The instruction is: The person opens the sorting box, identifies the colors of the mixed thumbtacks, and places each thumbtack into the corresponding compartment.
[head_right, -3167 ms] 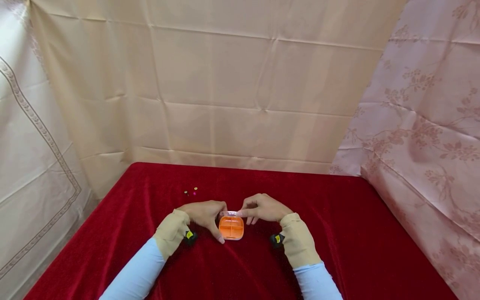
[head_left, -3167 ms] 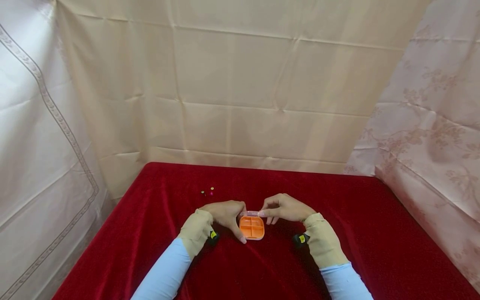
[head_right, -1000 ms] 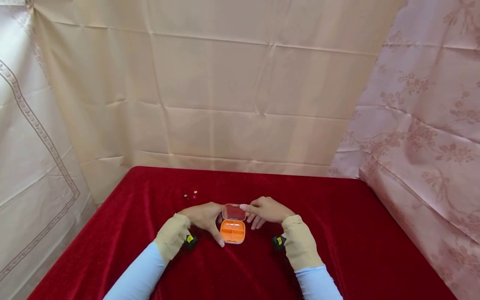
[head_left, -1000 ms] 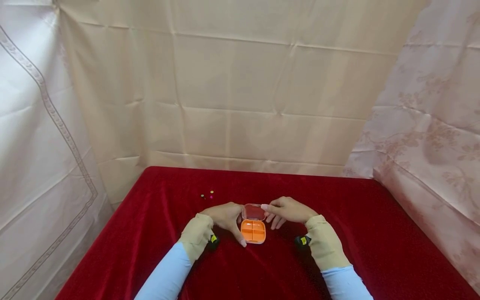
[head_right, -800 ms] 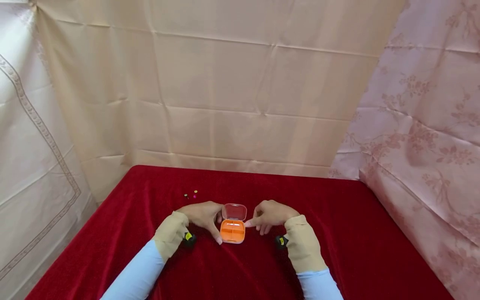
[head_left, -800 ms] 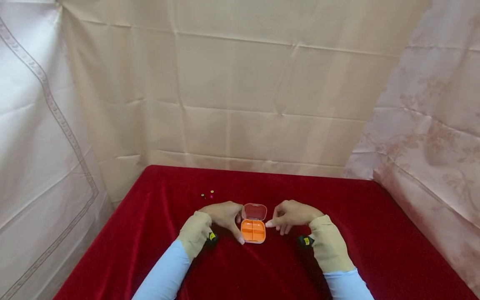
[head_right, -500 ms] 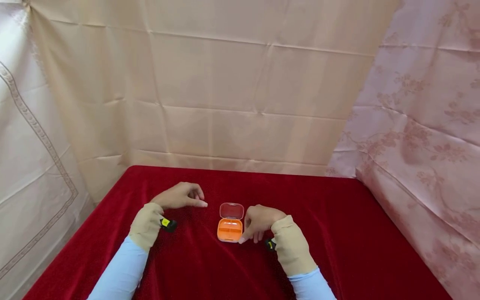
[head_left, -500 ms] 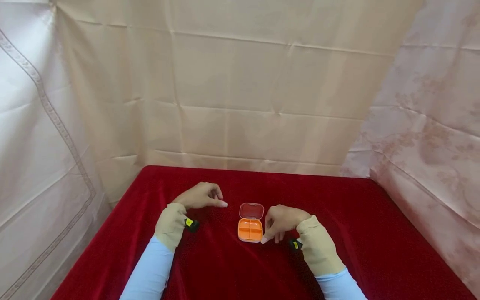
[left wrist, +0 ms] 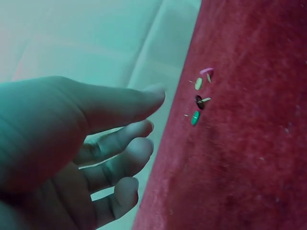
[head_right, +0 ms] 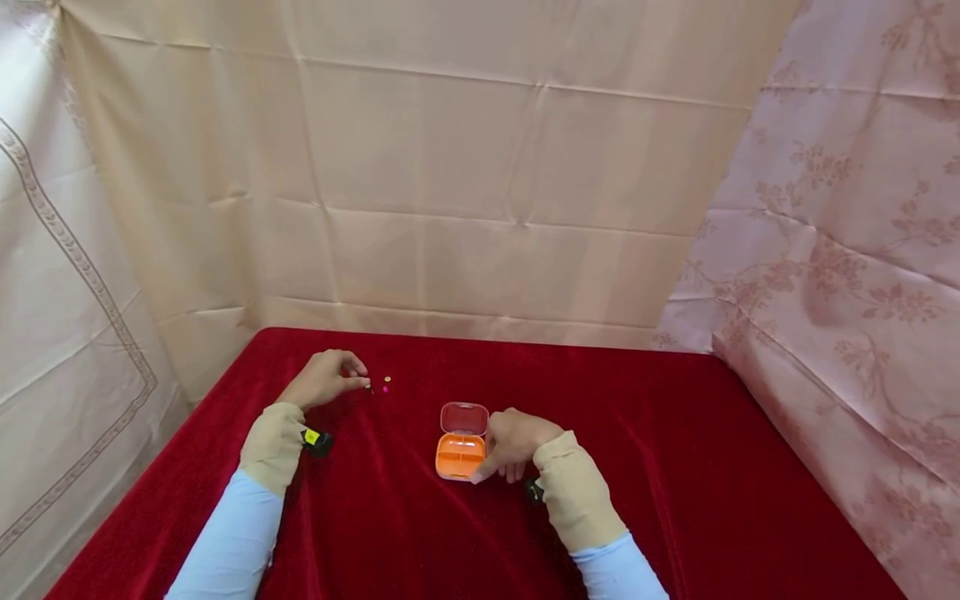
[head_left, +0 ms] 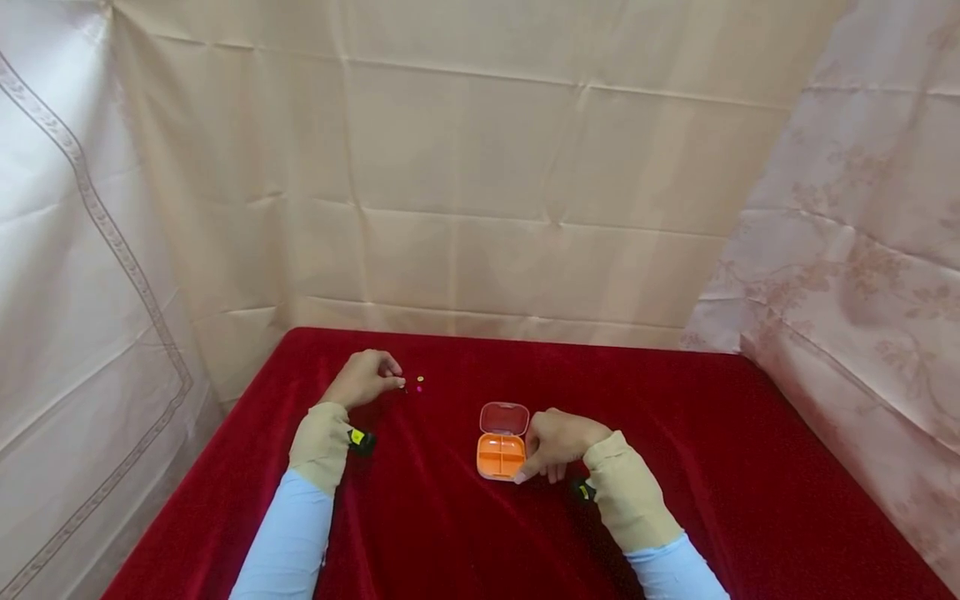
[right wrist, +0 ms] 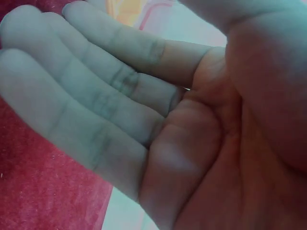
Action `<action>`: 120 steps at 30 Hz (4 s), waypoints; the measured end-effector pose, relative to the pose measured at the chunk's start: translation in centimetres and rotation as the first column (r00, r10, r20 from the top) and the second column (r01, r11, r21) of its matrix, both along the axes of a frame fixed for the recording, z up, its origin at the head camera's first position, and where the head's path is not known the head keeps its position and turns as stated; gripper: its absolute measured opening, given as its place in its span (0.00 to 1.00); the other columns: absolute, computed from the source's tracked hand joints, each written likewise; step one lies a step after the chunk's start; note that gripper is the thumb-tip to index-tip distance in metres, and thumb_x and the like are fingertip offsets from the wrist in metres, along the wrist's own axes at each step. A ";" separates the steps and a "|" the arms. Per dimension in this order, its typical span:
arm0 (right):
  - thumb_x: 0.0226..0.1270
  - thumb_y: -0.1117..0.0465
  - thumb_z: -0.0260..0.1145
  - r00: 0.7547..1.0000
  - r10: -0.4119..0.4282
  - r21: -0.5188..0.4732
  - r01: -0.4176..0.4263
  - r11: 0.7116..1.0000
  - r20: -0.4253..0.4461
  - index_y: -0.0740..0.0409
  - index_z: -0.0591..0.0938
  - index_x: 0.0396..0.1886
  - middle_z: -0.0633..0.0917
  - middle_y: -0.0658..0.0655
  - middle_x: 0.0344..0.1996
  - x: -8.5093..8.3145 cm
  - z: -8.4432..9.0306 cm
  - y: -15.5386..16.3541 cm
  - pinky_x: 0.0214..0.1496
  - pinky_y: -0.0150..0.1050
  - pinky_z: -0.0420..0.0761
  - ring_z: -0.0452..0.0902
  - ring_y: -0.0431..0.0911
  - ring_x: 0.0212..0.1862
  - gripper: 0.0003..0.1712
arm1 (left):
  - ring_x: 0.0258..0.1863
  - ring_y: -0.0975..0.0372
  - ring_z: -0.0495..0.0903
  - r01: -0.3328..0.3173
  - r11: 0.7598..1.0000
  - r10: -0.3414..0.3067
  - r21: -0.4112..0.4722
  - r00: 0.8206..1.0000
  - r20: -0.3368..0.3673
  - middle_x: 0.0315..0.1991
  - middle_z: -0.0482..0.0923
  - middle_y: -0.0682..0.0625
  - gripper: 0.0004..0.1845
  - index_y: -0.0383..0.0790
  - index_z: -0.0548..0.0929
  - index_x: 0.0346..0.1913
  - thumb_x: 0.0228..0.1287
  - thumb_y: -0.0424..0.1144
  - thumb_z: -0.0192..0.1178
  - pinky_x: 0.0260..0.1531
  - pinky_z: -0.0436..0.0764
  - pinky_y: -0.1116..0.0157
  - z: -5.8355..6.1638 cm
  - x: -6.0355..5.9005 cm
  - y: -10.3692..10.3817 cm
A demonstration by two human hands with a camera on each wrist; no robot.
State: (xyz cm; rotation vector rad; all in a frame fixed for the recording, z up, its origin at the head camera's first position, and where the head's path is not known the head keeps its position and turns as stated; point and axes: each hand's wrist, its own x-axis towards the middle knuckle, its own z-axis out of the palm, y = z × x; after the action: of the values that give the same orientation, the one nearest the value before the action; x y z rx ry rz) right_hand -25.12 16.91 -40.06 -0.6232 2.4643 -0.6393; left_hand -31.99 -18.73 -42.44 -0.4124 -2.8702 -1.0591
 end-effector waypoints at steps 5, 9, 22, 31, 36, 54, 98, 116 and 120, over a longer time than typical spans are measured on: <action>0.56 0.55 0.83 1.000 0.001 -0.017 -0.001 1.000 0.008 0.55 0.85 0.23 0.86 0.55 0.20 -0.2 0.0 0.2 0.26 0.43 0.85 0.85 0.49 0.22 0.15 | 0.38 0.56 0.81 -0.023 0.999 0.024 -0.031 1.000 0.018 0.35 0.85 0.48 0.05 0.36 0.88 0.40 0.66 0.35 0.71 0.41 0.80 0.58 -0.6 -0.1 0.1; 0.56 0.55 0.83 1.000 0.007 -0.028 -0.007 1.000 0.019 0.56 0.85 0.24 0.86 0.55 0.21 -0.2 0.0 0.3 0.27 0.44 0.85 0.85 0.50 0.23 0.14 | 0.39 0.55 0.82 -0.033 0.998 0.034 -0.053 0.999 0.024 0.37 0.86 0.48 0.04 0.38 0.89 0.40 0.67 0.35 0.69 0.43 0.81 0.55 -1.2 -0.1 0.1; 0.57 0.57 0.82 0.999 0.017 -0.037 -0.016 0.999 0.036 0.55 0.86 0.24 0.86 0.55 0.21 -0.3 0.0 0.5 0.28 0.43 0.86 0.86 0.49 0.23 0.12 | 0.35 0.57 0.80 -0.106 0.991 0.107 -0.082 0.994 0.010 0.34 0.84 0.50 0.05 0.40 0.87 0.37 0.69 0.39 0.68 0.37 0.79 0.56 -2.2 -0.2 0.8; 0.57 0.57 0.82 0.999 0.014 -0.037 -0.012 0.999 0.035 0.55 0.86 0.25 0.86 0.55 0.21 -0.3 0.1 0.5 0.28 0.43 0.86 0.86 0.50 0.24 0.12 | 0.32 0.58 0.78 -0.140 0.987 0.140 -0.084 0.990 -0.006 0.32 0.83 0.51 0.06 0.42 0.87 0.35 0.68 0.40 0.68 0.34 0.76 0.57 -2.8 -0.6 1.0; 0.57 0.58 0.82 0.999 0.010 -0.041 -0.009 0.999 0.041 0.56 0.85 0.26 0.86 0.55 0.22 -0.3 0.1 0.6 0.28 0.43 0.86 0.86 0.50 0.24 0.12 | 0.32 0.58 0.76 -0.152 0.984 0.154 -0.094 0.988 0.018 0.31 0.82 0.50 0.07 0.40 0.87 0.34 0.70 0.39 0.67 0.34 0.75 0.59 -2.8 -0.8 1.0; 0.57 0.58 0.82 0.999 0.015 -0.047 -0.013 0.999 0.039 0.57 0.85 0.26 0.87 0.55 0.21 -0.3 0.0 0.6 0.28 0.44 0.86 0.86 0.50 0.23 0.13 | 0.31 0.56 0.76 -0.188 0.982 0.189 -0.027 0.981 0.039 0.31 0.82 0.47 0.08 0.36 0.85 0.33 0.70 0.36 0.66 0.35 0.76 0.59 -3.3 -1.1 0.2; 0.58 0.58 0.81 0.999 0.013 -0.029 -0.011 1.000 0.048 0.56 0.84 0.28 0.86 0.54 0.22 -0.4 -0.1 0.7 0.28 0.42 0.86 0.86 0.49 0.23 0.12 | 0.31 0.63 0.68 -0.169 -0.057 -0.699 0.984 0.711 0.082 0.33 0.70 0.53 0.19 0.41 0.76 0.41 0.87 0.38 0.35 0.36 0.69 0.66 -3.3 -0.8 -1.3; 0.58 0.58 0.82 0.999 0.018 -0.037 -0.016 0.999 0.046 0.56 0.86 0.26 0.86 0.55 0.21 -0.6 -0.2 0.7 0.28 0.44 0.86 0.86 0.51 0.24 0.12 | 0.27 0.65 0.69 -0.060 0.454 -0.385 0.889 0.887 0.256 0.27 0.73 0.54 0.16 0.43 0.85 0.32 0.80 0.34 0.53 0.29 0.69 0.68 -2.1 -0.8 -1.3; 0.58 0.58 0.82 0.999 0.017 -0.044 -0.015 0.999 0.047 0.56 0.86 0.26 0.86 0.55 0.21 -0.5 -0.3 0.7 0.27 0.44 0.86 0.86 0.50 0.23 0.12 | 0.28 0.65 0.72 -0.101 0.504 -0.334 0.858 0.893 0.301 0.29 0.77 0.55 0.12 0.45 0.88 0.35 0.78 0.35 0.57 0.31 0.71 0.69 -1.9 -0.7 -1.3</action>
State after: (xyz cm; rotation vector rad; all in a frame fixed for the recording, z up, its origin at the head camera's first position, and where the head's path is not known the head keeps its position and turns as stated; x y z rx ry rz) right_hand -25.67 17.64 -40.33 -0.6370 2.4048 -0.6950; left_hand -32.69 -20.05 -44.35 -0.3021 -2.0990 -2.6861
